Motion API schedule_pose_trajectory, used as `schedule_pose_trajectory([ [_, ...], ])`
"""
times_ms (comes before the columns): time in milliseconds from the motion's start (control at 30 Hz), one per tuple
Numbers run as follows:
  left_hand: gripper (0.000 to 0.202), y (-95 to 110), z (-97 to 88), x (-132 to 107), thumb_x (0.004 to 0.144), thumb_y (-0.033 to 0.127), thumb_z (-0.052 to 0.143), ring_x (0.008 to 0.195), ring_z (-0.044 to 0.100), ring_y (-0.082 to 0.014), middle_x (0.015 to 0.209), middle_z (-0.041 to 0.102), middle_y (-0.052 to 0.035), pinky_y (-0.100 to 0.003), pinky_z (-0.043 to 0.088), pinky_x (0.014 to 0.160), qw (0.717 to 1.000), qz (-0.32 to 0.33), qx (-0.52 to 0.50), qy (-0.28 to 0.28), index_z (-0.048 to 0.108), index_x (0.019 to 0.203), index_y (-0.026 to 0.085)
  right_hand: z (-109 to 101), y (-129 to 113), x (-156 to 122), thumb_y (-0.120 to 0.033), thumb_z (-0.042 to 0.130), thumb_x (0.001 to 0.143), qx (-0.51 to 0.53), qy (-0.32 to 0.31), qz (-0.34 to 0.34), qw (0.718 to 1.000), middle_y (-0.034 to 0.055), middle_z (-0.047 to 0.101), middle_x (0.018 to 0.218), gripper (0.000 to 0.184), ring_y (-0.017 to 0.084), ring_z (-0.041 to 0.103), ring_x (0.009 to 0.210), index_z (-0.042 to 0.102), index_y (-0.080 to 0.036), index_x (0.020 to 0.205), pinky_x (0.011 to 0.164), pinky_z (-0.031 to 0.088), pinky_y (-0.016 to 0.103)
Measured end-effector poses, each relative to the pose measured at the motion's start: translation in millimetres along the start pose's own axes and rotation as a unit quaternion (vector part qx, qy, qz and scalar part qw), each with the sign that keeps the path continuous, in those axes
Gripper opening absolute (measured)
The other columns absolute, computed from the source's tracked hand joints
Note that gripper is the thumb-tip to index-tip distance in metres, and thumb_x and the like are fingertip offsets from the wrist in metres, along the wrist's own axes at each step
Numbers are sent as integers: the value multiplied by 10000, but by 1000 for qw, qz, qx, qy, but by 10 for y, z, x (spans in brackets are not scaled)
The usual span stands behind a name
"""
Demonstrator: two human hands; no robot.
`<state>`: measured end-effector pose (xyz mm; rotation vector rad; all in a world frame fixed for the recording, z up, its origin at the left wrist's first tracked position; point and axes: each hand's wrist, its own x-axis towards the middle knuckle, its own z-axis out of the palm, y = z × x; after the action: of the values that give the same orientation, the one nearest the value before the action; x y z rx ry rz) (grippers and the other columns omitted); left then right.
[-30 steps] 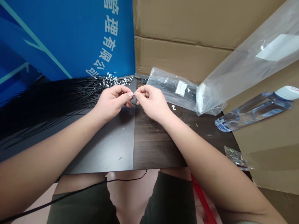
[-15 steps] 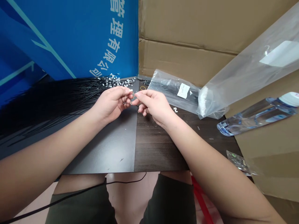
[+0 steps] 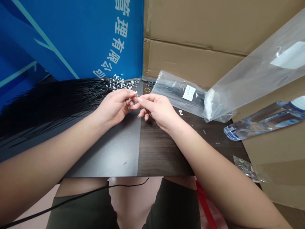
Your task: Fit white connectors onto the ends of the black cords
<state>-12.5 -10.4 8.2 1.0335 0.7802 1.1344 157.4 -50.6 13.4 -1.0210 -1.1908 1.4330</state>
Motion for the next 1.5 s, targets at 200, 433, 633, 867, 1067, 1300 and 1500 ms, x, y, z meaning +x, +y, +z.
schedule_pose_trajectory([
  [200,90,-1,9,-5,741,216,807,639,560,-96,731,653,-16,-220,464,564,1000,4,8,0,739,741,157,29,13,-7,-389,862,862,-36,5,-17,999,68,825,855,240,89,637,544,775,-166,851,439,447,203],
  [433,103,-4,36,-20,725,200,779,611,544,-100,682,606,-9,-240,457,554,1000,-8,1,-18,691,688,161,33,14,-4,-292,803,880,-40,20,-6,999,69,814,807,160,84,615,505,767,-160,797,411,416,197],
  [633,96,-17,30,-23,728,193,769,620,552,-106,694,622,-15,-244,457,548,1000,1,-2,-25,685,692,164,52,13,-8,-288,795,868,-43,32,-6,999,76,809,790,173,80,581,476,764,-153,764,390,380,206],
  [867,117,-15,35,-26,733,229,794,625,565,-113,692,641,-16,-247,461,566,999,16,19,-38,696,707,169,68,5,-13,-310,827,857,-26,43,-1,999,65,805,776,186,62,537,443,754,-153,788,372,340,198],
  [1067,36,-8,20,-11,700,199,763,640,566,-109,695,662,-7,-246,464,611,994,76,76,-17,744,715,173,72,3,-26,-302,826,871,-16,43,-1,999,61,793,758,184,58,519,432,757,-148,797,375,325,195],
  [1300,30,-15,40,-25,715,185,737,663,583,-126,725,723,-17,-265,478,640,978,144,149,18,767,718,183,103,-6,-35,-234,786,892,-7,68,-4,998,46,776,727,128,54,513,429,748,-144,809,385,322,195],
  [1500,34,-50,44,-42,763,204,759,681,606,-135,740,730,-18,-275,498,665,971,163,173,34,771,739,182,109,4,-25,-226,756,913,-12,72,-12,997,33,767,719,143,50,512,433,718,-151,797,395,322,197],
])
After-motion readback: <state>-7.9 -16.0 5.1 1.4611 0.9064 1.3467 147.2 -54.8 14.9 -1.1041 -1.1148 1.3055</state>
